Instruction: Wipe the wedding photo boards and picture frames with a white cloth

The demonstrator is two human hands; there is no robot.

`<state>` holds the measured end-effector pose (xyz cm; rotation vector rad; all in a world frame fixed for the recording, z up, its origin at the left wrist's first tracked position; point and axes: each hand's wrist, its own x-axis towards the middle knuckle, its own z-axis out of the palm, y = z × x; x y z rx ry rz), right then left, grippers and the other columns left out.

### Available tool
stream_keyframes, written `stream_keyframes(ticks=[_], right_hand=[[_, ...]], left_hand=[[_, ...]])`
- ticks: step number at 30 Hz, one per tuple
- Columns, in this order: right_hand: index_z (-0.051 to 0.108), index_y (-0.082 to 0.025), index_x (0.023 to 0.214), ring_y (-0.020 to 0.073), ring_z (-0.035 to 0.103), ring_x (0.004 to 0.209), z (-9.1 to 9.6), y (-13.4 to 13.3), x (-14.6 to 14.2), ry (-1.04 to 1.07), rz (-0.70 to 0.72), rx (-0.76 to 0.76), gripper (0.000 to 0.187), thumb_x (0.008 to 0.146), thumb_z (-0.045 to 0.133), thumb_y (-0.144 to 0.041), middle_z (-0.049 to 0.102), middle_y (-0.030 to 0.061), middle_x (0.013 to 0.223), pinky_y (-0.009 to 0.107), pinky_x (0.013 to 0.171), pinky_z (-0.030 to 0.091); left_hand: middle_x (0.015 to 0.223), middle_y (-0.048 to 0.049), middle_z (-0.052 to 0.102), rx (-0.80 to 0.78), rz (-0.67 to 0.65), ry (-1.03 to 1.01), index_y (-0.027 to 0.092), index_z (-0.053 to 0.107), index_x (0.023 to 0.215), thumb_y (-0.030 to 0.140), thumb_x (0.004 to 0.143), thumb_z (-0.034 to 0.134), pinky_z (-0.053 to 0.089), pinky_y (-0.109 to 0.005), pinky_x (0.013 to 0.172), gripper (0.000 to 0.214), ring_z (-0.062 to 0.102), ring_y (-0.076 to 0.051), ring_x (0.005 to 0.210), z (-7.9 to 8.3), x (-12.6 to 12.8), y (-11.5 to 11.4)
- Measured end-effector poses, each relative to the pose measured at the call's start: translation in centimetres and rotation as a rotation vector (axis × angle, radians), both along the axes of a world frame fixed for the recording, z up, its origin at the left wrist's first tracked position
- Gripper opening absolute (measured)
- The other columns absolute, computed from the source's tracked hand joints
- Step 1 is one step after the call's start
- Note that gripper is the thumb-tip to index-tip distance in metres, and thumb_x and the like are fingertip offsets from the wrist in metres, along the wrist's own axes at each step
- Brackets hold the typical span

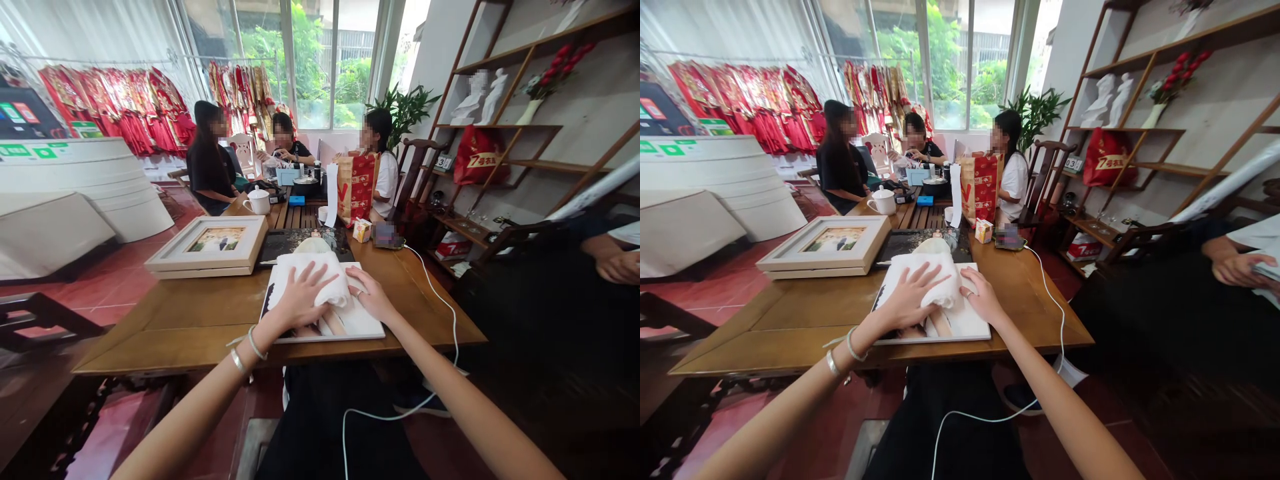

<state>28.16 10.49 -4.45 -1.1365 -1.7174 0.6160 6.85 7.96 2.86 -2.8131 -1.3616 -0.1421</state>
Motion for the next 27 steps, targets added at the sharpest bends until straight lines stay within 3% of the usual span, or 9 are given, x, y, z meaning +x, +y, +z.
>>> stream_keyframes(ticks=[8, 13, 18, 22, 27], right_hand=[[0.065, -0.024, 0.112, 0.0243, 0.048, 0.127, -0.5, 0.2, 0.4, 0.02, 0.036, 0.02, 0.045, 0.071, 0.051, -0.013, 0.059, 0.0073, 0.129, 0.047, 0.11, 0.031], [0.064, -0.023, 0.113, 0.025, 0.047, 0.127, -0.6, 0.2, 0.5, 0.014, 0.042, 0.023, 0.042, 0.072, 0.054, -0.018, 0.058, 0.0082, 0.13, 0.048, 0.111, 0.03], [0.062, -0.022, 0.116, 0.0247, 0.043, 0.13, -0.5, 0.1, 0.5, -0.005, 0.071, -0.004, 0.046, 0.072, 0.051, -0.014, 0.055, 0.0088, 0.133, 0.048, 0.112, 0.028], [0.058, -0.023, 0.12, 0.0242, 0.04, 0.133, -0.4, 0.1, 0.5, -0.025, 0.084, 0.01, 0.051, 0.072, 0.048, -0.013, 0.055, 0.0073, 0.133, 0.047, 0.112, 0.029], [0.056, -0.02, 0.122, 0.0268, 0.042, 0.13, -0.3, 0.1, 0.4, -0.043, 0.066, 0.01, 0.052, 0.071, 0.049, -0.014, 0.051, 0.0103, 0.136, 0.048, 0.11, 0.03]], left_hand=[[0.156, -0.0006, 0.01, -0.095, -0.125, -0.047, 0.037, 0.017, 0.147, 0.037, 0.074, 0.059, 0.002, -0.068, 0.107, 0.084, 0.002, -0.036, 0.142, -0.1, 0.9, -7.8], [0.156, -0.0013, 0.009, -0.115, -0.098, -0.046, 0.037, 0.019, 0.146, 0.036, 0.072, 0.06, 0.001, -0.069, 0.106, 0.085, 0.002, -0.038, 0.141, 0.0, 1.5, -9.5], [0.155, -0.0001, 0.017, -0.096, -0.078, -0.048, 0.039, 0.023, 0.145, 0.037, 0.078, 0.056, 0.011, -0.069, 0.106, 0.075, 0.009, -0.036, 0.141, 0.3, 1.6, -7.1], [0.154, -0.0025, 0.02, -0.061, -0.049, -0.017, 0.035, 0.025, 0.145, 0.04, 0.083, 0.05, 0.014, -0.07, 0.104, 0.067, 0.012, -0.036, 0.141, 0.4, 1.3, -3.5], [0.154, -0.0041, 0.021, -0.043, -0.107, 0.021, 0.032, 0.026, 0.145, 0.04, 0.085, 0.048, 0.016, -0.067, 0.104, 0.064, 0.014, -0.035, 0.141, 0.5, 0.9, 1.4]])
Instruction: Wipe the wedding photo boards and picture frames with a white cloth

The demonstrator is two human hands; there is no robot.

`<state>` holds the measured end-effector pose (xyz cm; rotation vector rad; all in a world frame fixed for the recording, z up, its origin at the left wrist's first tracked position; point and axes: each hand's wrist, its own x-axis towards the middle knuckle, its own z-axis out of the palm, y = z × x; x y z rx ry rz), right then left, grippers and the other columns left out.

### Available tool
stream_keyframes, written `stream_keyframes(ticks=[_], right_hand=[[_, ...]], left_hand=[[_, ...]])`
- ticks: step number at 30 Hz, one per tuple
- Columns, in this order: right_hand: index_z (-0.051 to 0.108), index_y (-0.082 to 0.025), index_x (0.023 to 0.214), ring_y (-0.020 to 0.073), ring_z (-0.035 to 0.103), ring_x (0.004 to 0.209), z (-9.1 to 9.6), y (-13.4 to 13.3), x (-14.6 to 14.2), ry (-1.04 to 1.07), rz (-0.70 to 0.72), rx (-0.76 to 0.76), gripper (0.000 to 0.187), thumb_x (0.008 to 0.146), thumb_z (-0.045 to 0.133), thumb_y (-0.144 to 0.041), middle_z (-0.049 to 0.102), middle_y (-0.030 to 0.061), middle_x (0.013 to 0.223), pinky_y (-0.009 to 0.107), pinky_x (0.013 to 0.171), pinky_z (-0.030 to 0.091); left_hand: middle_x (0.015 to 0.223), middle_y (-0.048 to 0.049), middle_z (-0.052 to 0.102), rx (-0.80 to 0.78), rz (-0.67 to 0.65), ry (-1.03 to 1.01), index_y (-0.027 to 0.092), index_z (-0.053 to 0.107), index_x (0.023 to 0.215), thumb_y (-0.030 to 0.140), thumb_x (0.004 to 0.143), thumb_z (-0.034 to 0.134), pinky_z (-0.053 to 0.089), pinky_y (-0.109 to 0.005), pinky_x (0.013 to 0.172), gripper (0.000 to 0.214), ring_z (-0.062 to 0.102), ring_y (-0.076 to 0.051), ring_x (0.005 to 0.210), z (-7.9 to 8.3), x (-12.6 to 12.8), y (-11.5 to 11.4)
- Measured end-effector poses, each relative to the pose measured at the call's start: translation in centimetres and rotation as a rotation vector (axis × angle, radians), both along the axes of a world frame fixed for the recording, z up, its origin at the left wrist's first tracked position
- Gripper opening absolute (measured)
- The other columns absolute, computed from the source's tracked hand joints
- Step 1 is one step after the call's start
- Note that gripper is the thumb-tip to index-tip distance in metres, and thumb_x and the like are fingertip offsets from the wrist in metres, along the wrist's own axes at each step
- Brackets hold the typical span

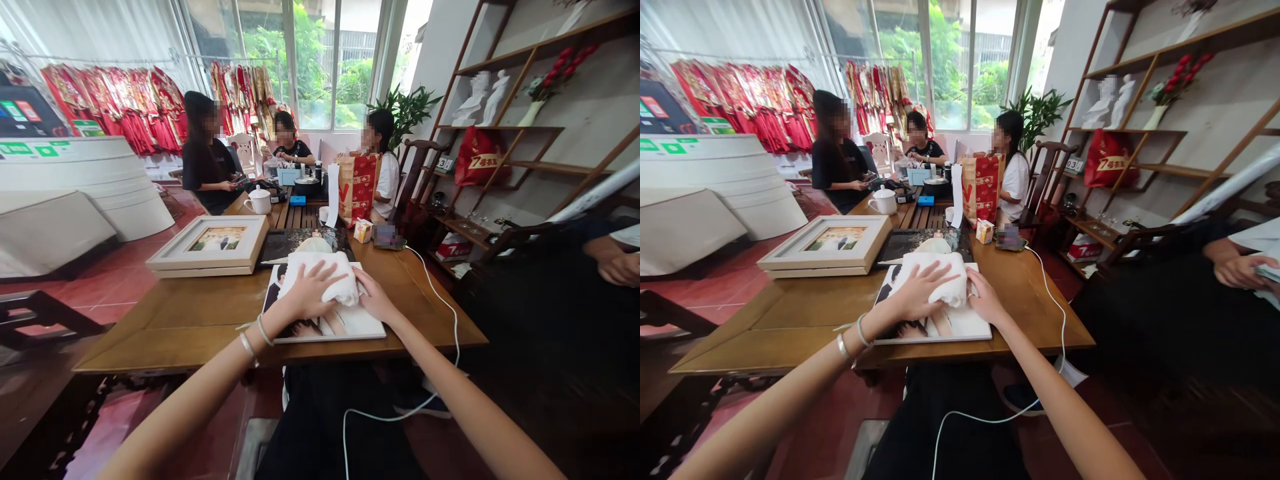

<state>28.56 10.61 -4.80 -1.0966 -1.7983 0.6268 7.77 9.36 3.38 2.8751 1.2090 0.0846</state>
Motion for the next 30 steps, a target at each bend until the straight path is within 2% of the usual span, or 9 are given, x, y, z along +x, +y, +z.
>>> stream_keyframes(ticks=[5, 9, 15, 19, 21, 25, 30], right_hand=[[0.055, -0.023, 0.122, 0.0265, 0.047, 0.124, 0.3, -0.1, -0.2, 0.01, -0.02, -0.004, 0.049, 0.073, 0.052, -0.018, 0.054, 0.0095, 0.131, 0.046, 0.107, 0.033], [0.056, -0.023, 0.116, 0.0265, 0.046, 0.125, 0.3, -0.2, -0.2, 0.049, -0.041, -0.017, 0.043, 0.074, 0.05, -0.02, 0.053, 0.0091, 0.131, 0.046, 0.108, 0.032], [0.052, -0.024, 0.11, 0.0252, 0.038, 0.132, -0.3, 0.1, 0.1, 0.223, -0.095, -0.005, 0.034, 0.077, 0.048, -0.024, 0.051, 0.0085, 0.132, 0.047, 0.11, 0.029], [0.049, -0.023, 0.103, 0.0247, 0.056, 0.111, -0.3, 0.1, 0.0, 0.332, -0.082, -0.064, 0.025, 0.079, 0.046, -0.026, 0.058, 0.0097, 0.118, 0.044, 0.096, 0.044], [0.048, -0.024, 0.096, 0.0238, 0.06, 0.101, -0.1, 0.0, 0.0, 0.337, -0.107, -0.067, 0.017, 0.08, 0.046, -0.027, 0.061, 0.0083, 0.107, 0.043, 0.091, 0.047], [0.049, -0.024, 0.097, 0.0241, 0.057, 0.105, 0.0, 0.1, 0.2, 0.321, -0.117, -0.057, 0.019, 0.08, 0.047, -0.031, 0.06, 0.0081, 0.108, 0.043, 0.094, 0.045], [0.055, -0.024, 0.101, 0.025, 0.055, 0.111, 0.0, 0.3, 0.4, 0.301, -0.104, -0.133, 0.026, 0.085, 0.045, -0.042, 0.06, 0.0088, 0.114, 0.045, 0.098, 0.042]], left_hand=[[0.153, -0.0026, 0.024, -0.026, -0.125, -0.015, 0.032, 0.03, 0.143, 0.038, 0.083, 0.05, 0.015, -0.06, 0.108, 0.063, 0.018, -0.031, 0.14, 0.0, -0.1, 3.9], [0.153, -0.0021, 0.025, -0.01, -0.143, -0.037, 0.029, 0.034, 0.141, 0.037, 0.085, 0.047, 0.014, -0.06, 0.108, 0.059, 0.018, -0.029, 0.141, -0.1, 0.2, 4.0], [0.153, -0.0026, 0.024, -0.008, -0.134, -0.001, 0.028, 0.039, 0.139, 0.038, 0.086, 0.047, 0.011, -0.063, 0.108, 0.054, 0.015, -0.031, 0.141, 0.1, 1.1, 1.4], [0.153, -0.0032, 0.025, 0.009, -0.148, -0.015, 0.028, 0.041, 0.137, 0.039, 0.084, 0.05, 0.012, -0.065, 0.107, 0.055, 0.014, -0.033, 0.141, -0.1, 1.4, 0.0], [0.153, -0.0032, 0.026, 0.003, -0.165, -0.016, 0.029, 0.04, 0.138, 0.04, 0.082, 0.052, 0.012, -0.066, 0.106, 0.057, 0.013, -0.034, 0.141, -0.1, 1.4, -1.2], [0.153, -0.0046, 0.026, -0.025, -0.16, -0.044, 0.032, 0.04, 0.138, 0.041, 0.08, 0.054, 0.009, -0.071, 0.103, 0.06, 0.012, -0.037, 0.14, 0.0, 1.6, -4.5], [0.154, -0.0057, 0.023, -0.053, -0.116, -0.125, 0.033, 0.039, 0.138, 0.047, 0.077, 0.055, 0.004, -0.075, 0.102, 0.065, 0.006, -0.042, 0.14, -0.7, 2.3, -9.1]])
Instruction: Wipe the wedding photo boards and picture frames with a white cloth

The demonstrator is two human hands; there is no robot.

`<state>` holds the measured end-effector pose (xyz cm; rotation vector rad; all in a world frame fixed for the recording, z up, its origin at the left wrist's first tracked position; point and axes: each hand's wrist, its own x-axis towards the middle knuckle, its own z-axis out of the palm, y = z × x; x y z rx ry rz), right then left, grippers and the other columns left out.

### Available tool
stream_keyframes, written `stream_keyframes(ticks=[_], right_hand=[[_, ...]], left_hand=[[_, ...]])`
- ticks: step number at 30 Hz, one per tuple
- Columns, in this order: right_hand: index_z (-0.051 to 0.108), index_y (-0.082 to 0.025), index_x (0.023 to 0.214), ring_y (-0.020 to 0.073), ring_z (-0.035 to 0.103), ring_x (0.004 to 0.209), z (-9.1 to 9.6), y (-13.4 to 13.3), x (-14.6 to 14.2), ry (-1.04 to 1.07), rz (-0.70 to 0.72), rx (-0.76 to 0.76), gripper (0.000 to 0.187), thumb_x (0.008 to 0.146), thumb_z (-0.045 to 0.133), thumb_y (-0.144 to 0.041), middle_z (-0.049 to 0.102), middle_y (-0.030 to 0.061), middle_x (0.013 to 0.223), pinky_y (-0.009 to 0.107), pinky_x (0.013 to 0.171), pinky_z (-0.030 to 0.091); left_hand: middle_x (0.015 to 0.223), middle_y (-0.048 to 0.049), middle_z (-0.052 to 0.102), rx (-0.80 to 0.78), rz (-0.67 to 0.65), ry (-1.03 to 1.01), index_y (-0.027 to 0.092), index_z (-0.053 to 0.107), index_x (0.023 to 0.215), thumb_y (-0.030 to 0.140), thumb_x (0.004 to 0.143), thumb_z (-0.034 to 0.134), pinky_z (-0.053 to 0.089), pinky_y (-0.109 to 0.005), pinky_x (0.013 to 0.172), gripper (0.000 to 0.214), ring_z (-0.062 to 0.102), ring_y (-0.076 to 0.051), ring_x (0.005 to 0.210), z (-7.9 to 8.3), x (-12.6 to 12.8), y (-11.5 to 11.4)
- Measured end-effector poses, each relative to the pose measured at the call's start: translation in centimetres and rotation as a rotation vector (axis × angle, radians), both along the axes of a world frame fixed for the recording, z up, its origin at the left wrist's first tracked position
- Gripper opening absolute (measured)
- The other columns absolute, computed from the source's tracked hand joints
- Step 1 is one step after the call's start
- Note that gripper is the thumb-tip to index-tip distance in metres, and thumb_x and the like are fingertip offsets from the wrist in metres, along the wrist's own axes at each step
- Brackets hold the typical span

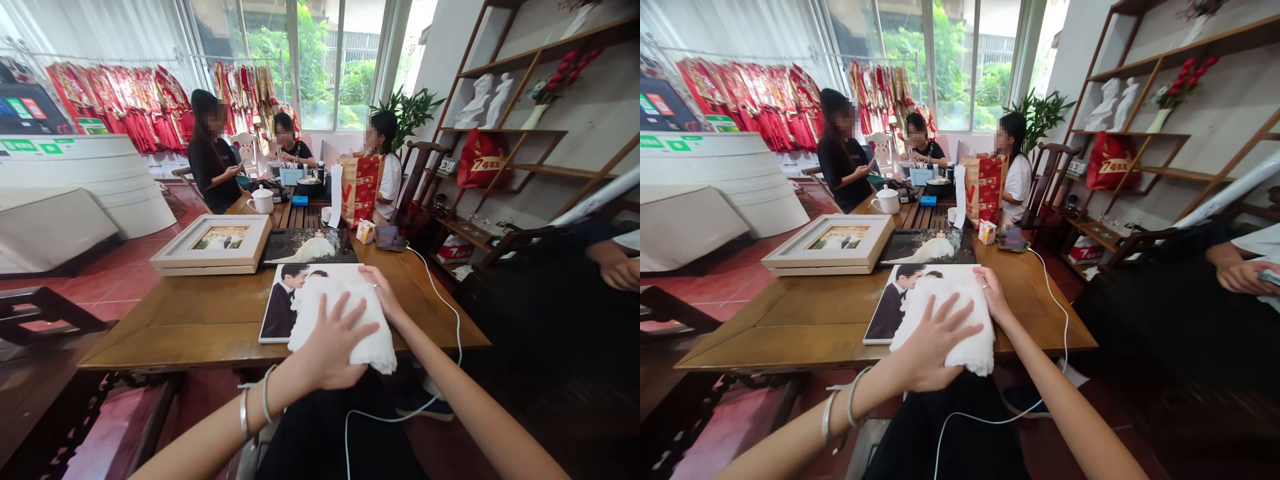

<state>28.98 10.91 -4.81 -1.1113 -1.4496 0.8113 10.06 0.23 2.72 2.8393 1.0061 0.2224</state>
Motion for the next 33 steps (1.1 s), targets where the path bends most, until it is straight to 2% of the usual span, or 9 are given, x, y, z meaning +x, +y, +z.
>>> stream_keyframes(ticks=[4, 8, 10, 13, 16, 19, 23, 28, 33], right_hand=[[0.057, -0.023, 0.105, 0.0262, 0.054, 0.113, 0.3, -0.3, -0.2, -0.094, -0.03, 0.068, 0.033, 0.079, 0.055, -0.044, 0.06, 0.0092, 0.117, 0.045, 0.099, 0.04], [0.059, -0.022, 0.106, 0.0261, 0.054, 0.11, 0.9, -0.7, -0.4, -0.245, -0.031, 0.162, 0.034, 0.076, 0.061, -0.036, 0.058, 0.0097, 0.114, 0.044, 0.1, 0.039], [0.059, -0.022, 0.106, 0.0258, 0.054, 0.11, 1.1, -0.9, -0.5, -0.282, -0.029, 0.174, 0.032, 0.077, 0.06, -0.034, 0.058, 0.0094, 0.113, 0.045, 0.1, 0.04], [0.059, -0.022, 0.106, 0.0254, 0.055, 0.108, 1.2, -0.9, -0.5, -0.301, -0.029, 0.164, 0.031, 0.077, 0.061, -0.033, 0.058, 0.0086, 0.11, 0.044, 0.099, 0.041], [0.059, -0.022, 0.106, 0.0249, 0.056, 0.108, 1.2, -0.9, -0.5, -0.298, -0.018, 0.155, 0.031, 0.077, 0.061, -0.032, 0.058, 0.0082, 0.109, 0.044, 0.098, 0.042], [0.059, -0.022, 0.105, 0.0247, 0.056, 0.108, 1.2, -0.9, -0.6, -0.283, -0.018, 0.146, 0.03, 0.078, 0.061, -0.032, 0.059, 0.0081, 0.11, 0.043, 0.098, 0.041], [0.06, -0.022, 0.104, 0.0248, 0.056, 0.108, 1.2, -0.9, -0.6, -0.267, -0.034, 0.146, 0.029, 0.077, 0.061, -0.033, 0.06, 0.0082, 0.109, 0.044, 0.098, 0.042], [0.061, -0.021, 0.101, 0.0254, 0.057, 0.107, 1.1, -0.8, -0.7, -0.244, -0.068, 0.15, 0.029, 0.075, 0.063, -0.032, 0.061, 0.0089, 0.11, 0.045, 0.098, 0.042], [0.062, -0.02, 0.101, 0.0253, 0.058, 0.107, 1.2, -0.9, -0.9, -0.244, -0.088, 0.145, 0.028, 0.074, 0.062, -0.027, 0.062, 0.0095, 0.111, 0.044, 0.098, 0.042]], left_hand=[[0.156, -0.0046, 0.016, -0.031, 0.058, -0.033, 0.034, 0.037, 0.139, 0.05, 0.077, 0.055, 0.001, -0.074, 0.103, 0.067, 0.004, -0.041, 0.14, -0.4, 0.3, -2.5], [0.155, -0.0059, 0.019, -0.051, 0.227, -0.007, 0.033, 0.038, 0.139, 0.043, 0.078, 0.055, 0.004, -0.077, 0.101, 0.064, 0.009, -0.042, 0.14, 0.2, -0.2, -2.5], [0.154, -0.0069, 0.022, -0.056, 0.317, 0.026, 0.032, 0.04, 0.138, 0.039, 0.079, 0.055, 0.008, -0.078, 0.099, 0.062, 0.013, -0.042, 0.139, 0.8, -0.7, -1.2], [0.153, -0.0052, 0.023, -0.047, 0.361, 0.075, 0.032, 0.04, 0.139, 0.036, 0.082, 0.051, 0.012, -0.075, 0.101, 0.058, 0.015, -0.038, 0.14, 1.4, -2.2, 2.3], [0.154, -0.004, 0.022, -0.032, 0.339, 0.096, 0.031, 0.037, 0.14, 0.037, 0.085, 0.047, 0.012, -0.073, 0.102, 0.057, 0.015, -0.036, 0.14, 1.6, -4.3, 6.4], [0.154, -0.0024, 0.022, -0.042, 0.235, 0.073, 0.031, 0.034, 0.141, 0.037, 0.087, 0.04, 0.01, -0.07, 0.104, 0.055, 0.015, -0.031, 0.141, 1.3, -6.4, 9.8], [0.154, -0.0016, 0.023, -0.026, 0.243, 0.05, 0.03, 0.032, 0.143, 0.033, 0.087, 0.036, 0.009, -0.067, 0.106, 0.056, 0.015, -0.029, 0.141, 0.8, -8.0, 12.2], [0.154, -0.0006, 0.022, 0.004, 0.282, 0.054, 0.031, 0.031, 0.143, 0.035, 0.09, 0.033, 0.009, -0.063, 0.108, 0.054, 0.015, -0.028, 0.142, 0.5, -8.3, 11.8], [0.154, 0.0007, 0.02, 0.016, 0.243, 0.068, 0.036, 0.029, 0.144, 0.036, 0.089, 0.039, 0.01, -0.064, 0.108, 0.056, 0.013, -0.029, 0.142, 0.6, -8.7, 8.1]])
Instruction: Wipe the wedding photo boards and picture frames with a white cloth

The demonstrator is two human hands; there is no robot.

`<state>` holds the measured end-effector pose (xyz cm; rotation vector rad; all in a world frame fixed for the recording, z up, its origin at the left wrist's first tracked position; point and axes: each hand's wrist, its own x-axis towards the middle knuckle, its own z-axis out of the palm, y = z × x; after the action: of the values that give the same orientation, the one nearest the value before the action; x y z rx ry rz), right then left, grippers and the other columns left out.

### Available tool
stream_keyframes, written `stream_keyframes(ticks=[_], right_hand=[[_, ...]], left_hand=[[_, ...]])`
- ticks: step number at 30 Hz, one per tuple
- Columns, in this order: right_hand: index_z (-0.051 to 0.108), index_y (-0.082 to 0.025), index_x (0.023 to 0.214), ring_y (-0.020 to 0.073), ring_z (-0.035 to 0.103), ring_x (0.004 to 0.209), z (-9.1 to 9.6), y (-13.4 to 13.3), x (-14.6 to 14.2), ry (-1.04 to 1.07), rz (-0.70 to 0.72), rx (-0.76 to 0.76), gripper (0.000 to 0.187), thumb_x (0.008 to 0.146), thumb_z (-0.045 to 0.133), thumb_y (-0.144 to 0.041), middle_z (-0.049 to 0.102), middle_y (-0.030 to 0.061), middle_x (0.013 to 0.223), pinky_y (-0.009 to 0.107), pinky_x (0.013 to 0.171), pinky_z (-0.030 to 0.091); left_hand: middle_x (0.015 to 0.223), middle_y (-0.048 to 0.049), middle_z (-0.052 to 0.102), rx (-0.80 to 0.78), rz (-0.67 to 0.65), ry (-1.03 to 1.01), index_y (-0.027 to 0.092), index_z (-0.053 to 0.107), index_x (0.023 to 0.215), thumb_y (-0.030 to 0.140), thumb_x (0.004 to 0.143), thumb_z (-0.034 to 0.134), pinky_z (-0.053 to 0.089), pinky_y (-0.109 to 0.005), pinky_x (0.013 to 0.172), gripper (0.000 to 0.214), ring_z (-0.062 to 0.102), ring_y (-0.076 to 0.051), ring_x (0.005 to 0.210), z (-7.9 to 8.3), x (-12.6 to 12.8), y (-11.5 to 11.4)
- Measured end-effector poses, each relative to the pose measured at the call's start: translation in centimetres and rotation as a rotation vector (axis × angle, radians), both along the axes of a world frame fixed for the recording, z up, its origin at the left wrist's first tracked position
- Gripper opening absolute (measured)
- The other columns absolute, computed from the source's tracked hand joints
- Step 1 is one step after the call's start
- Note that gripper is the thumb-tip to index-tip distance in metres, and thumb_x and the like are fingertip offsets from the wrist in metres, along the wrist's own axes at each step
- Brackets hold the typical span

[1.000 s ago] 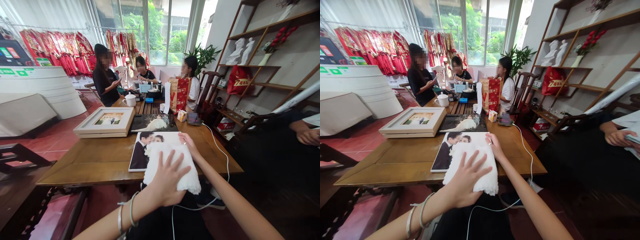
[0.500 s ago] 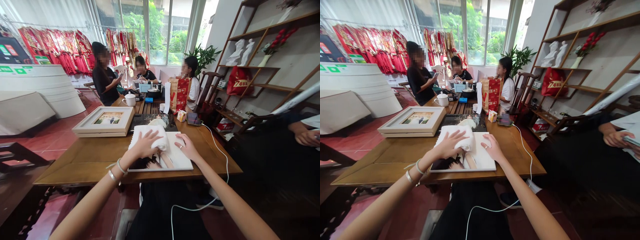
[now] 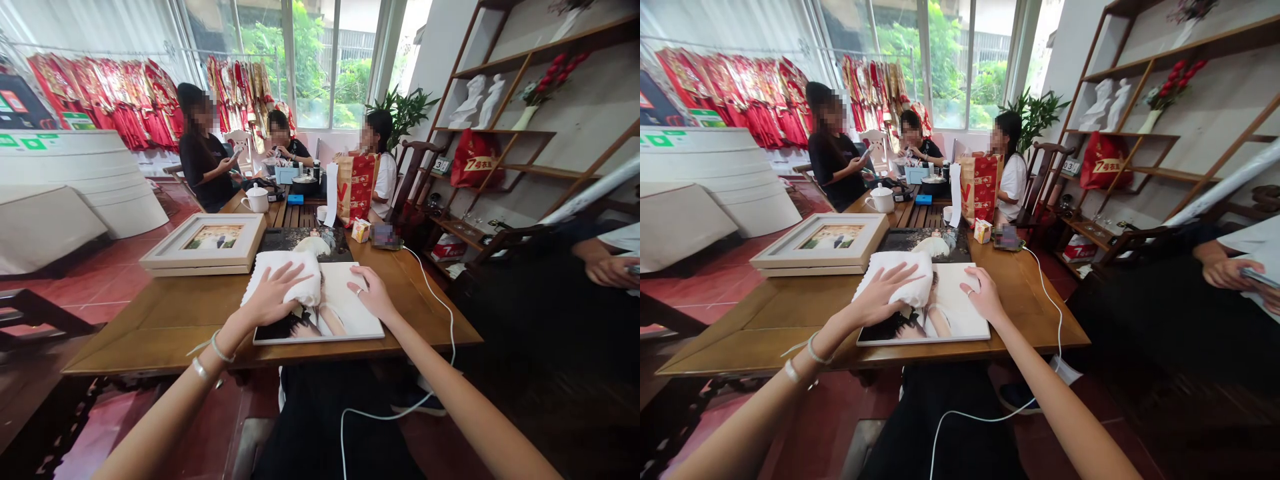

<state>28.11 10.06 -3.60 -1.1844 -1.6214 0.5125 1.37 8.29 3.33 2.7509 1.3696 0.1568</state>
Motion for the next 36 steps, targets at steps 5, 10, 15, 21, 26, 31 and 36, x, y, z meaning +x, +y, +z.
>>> stream_keyframes(ticks=[5, 10, 15, 21, 26, 31, 36], right_hand=[[0.062, -0.02, 0.1, 0.0255, 0.058, 0.106, 0.1, -0.1, -0.1, 0.013, -0.014, 0.0, 0.028, 0.073, 0.062, -0.028, 0.063, 0.0098, 0.109, 0.044, 0.097, 0.042], [0.062, -0.02, 0.101, 0.0258, 0.058, 0.107, 0.0, 0.0, -0.1, 0.012, -0.009, -0.01, 0.029, 0.073, 0.061, -0.028, 0.063, 0.0103, 0.11, 0.044, 0.097, 0.042], [0.062, -0.02, 0.102, 0.0258, 0.057, 0.109, -0.1, 0.0, 0.1, -0.002, 0.015, -0.013, 0.03, 0.074, 0.061, -0.029, 0.062, 0.0104, 0.113, 0.044, 0.098, 0.042], [0.061, -0.02, 0.103, 0.0249, 0.057, 0.109, -0.3, 0.1, 0.3, -0.01, 0.034, -0.006, 0.03, 0.075, 0.061, -0.03, 0.061, 0.0099, 0.113, 0.043, 0.098, 0.042], [0.061, -0.021, 0.104, 0.0254, 0.057, 0.109, -0.3, 0.2, 0.3, -0.022, 0.033, 0.007, 0.03, 0.075, 0.061, -0.029, 0.061, 0.0102, 0.113, 0.044, 0.098, 0.042], [0.06, -0.021, 0.108, 0.0265, 0.053, 0.116, -0.2, 0.0, 0.2, 0.028, 0.039, 0.02, 0.035, 0.074, 0.063, -0.03, 0.058, 0.0107, 0.118, 0.044, 0.103, 0.038], [0.059, -0.022, 0.112, 0.0254, 0.049, 0.123, -0.3, -0.2, 0.3, 0.049, 0.114, 0.049, 0.035, 0.077, 0.061, -0.03, 0.056, 0.0108, 0.125, 0.043, 0.107, 0.034]], left_hand=[[0.156, 0.0017, 0.013, -0.008, -0.026, -0.015, 0.039, 0.022, 0.145, 0.04, 0.085, 0.047, 0.008, -0.067, 0.107, 0.065, 0.009, -0.033, 0.142, -0.2, -0.3, -5.7], [0.156, 0.0039, 0.008, -0.049, -0.051, -0.007, 0.042, 0.017, 0.146, 0.038, 0.085, 0.048, 0.007, -0.067, 0.107, 0.069, 0.005, -0.033, 0.142, -0.1, 0.0, -9.8], [0.156, 0.0044, 0.011, -0.064, -0.045, 0.001, 0.043, 0.019, 0.145, 0.037, 0.084, 0.05, 0.009, -0.068, 0.107, 0.068, 0.007, -0.033, 0.142, 0.2, 0.2, -8.8], [0.154, 0.0032, 0.018, -0.035, 0.016, 0.003, 0.039, 0.025, 0.144, 0.035, 0.087, 0.044, 0.011, -0.068, 0.106, 0.06, 0.013, -0.031, 0.142, -0.1, 0.2, -3.0], [0.154, 0.0003, 0.021, 0.053, 0.099, -0.001, 0.034, 0.031, 0.143, 0.034, 0.088, 0.041, 0.014, -0.068, 0.105, 0.056, 0.014, -0.031, 0.141, -0.7, 0.8, 0.9], [0.154, -0.0022, 0.023, 0.088, 0.125, 0.013, 0.031, 0.032, 0.143, 0.036, 0.088, 0.04, 0.018, -0.069, 0.103, 0.056, 0.017, -0.033, 0.14, -0.9, 1.3, 1.9], [0.154, -0.0016, 0.02, 0.107, 0.137, 0.024, 0.03, 0.03, 0.144, 0.034, 0.088, 0.04, 0.016, -0.068, 0.104, 0.057, 0.016, -0.033, 0.141, -1.1, 1.4, 1.3]])
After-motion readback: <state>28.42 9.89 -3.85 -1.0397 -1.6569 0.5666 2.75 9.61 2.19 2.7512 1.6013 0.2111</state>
